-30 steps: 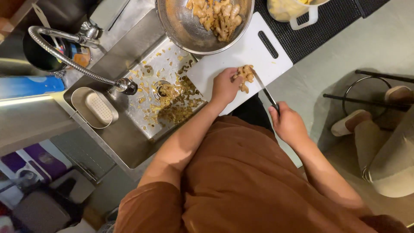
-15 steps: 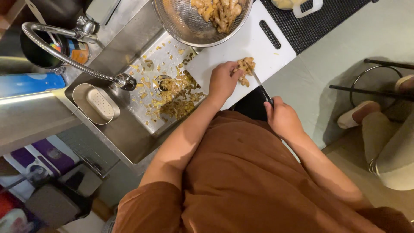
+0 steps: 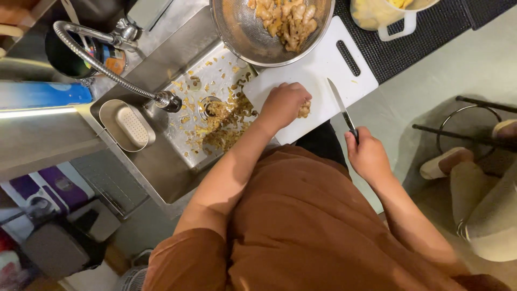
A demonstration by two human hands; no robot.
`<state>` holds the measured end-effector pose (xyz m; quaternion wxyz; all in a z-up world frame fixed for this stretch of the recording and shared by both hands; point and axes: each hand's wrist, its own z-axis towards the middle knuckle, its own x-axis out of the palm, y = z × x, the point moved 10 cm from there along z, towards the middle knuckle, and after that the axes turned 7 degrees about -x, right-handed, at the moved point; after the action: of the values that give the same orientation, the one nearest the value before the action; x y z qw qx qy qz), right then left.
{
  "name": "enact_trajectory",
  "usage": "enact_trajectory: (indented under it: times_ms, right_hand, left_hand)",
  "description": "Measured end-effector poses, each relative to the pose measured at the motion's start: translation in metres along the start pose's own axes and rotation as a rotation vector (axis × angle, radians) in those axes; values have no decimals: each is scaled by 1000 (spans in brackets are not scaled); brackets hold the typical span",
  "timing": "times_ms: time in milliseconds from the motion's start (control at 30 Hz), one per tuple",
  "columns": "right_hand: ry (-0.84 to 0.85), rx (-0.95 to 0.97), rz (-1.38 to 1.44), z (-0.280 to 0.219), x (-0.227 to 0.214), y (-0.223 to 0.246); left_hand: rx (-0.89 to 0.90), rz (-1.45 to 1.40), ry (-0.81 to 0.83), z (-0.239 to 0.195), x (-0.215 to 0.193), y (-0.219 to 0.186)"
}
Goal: The person peels ginger pieces using a knife over a kitchen sink, then places the peeled ginger on a cutting board and cuts it into smaller pieces. The person repeats this process with multiple ginger pieces.
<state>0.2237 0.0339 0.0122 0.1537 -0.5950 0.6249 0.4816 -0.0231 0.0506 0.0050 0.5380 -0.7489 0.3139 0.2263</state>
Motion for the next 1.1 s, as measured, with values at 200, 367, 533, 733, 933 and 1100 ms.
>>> enact_trajectory:
  times_ms: [200,367,533,733,933,1100]
  right_hand:
    - [-21,21,-18,-3,-7,2]
    - [1,33,19,-1,-5,-5]
    - [4,4,63,-1,-5,-3]
    - [38,9,46,-4,-4,-4]
    - [-3,11,60,-8,1,-22]
    - [65,7,67,-6,-4,-10]
  left_hand:
    - [68,-382,-93,2,-49,-18]
    - [-126,-501,-232,9,-129,0]
    - [-100,-180,-480,81,-159,65]
    - [-719,-242,-279,106,-163,83]
    - [-1011,-616,-435,73,-164,79]
    - [-991,-671,-369,78,-157,80]
